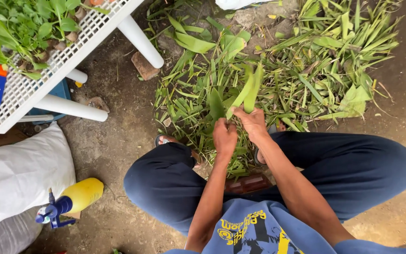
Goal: Stripping banana leaves from the central rib and folding them into bundles for storage or use.
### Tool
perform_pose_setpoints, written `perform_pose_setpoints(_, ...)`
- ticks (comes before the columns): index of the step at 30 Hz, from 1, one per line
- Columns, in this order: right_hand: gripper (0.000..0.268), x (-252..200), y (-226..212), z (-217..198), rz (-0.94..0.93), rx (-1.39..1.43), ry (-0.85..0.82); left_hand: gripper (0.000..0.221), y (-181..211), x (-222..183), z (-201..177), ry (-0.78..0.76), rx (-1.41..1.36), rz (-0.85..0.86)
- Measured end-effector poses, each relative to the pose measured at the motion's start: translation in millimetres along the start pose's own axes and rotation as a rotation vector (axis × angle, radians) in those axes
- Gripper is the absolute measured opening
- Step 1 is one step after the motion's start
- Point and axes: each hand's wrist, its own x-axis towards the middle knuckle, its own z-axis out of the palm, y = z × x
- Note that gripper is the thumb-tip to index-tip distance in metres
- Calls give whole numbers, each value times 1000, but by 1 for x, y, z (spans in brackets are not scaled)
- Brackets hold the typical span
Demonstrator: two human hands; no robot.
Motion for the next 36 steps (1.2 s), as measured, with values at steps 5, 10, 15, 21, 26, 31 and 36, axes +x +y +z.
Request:
perform_pose_setpoints(5, 28, -13, -44, -16, 69, 251, -11, 46, 22, -9, -8, -360, -1372, -395)
perform_pose_setpoints(10, 18, -26, -94, -36, -4, 330, -100, 54, 32, -27, 3, -648, -1416, -378)
perform_pose_setpoints(15, 10, -22, -122, -75, -35, 229, -204, 77, 64, -35, -27, -671, -866, -315)
perform_pose_setpoints(21, 8, -35, -129, -102, -141, 95, -338, 111, 89, -14, -25, -956, -1050, -385)
perform_pose_setpoints(26, 19, -50, -126, -105, -367, 78, -338, 32, 81, 14, 14, -912, -1055, -294)
perform_pose_setpoints(31, 6, -43, -103, -84, -506, 158, 572, 21, 105, 4, 0, -110, -1410, -225)
perform_pose_setpoints(36, 13, -70, -206, -126, -676, 528, 351, 14, 68, 32, -30, 44, -1674, 152)
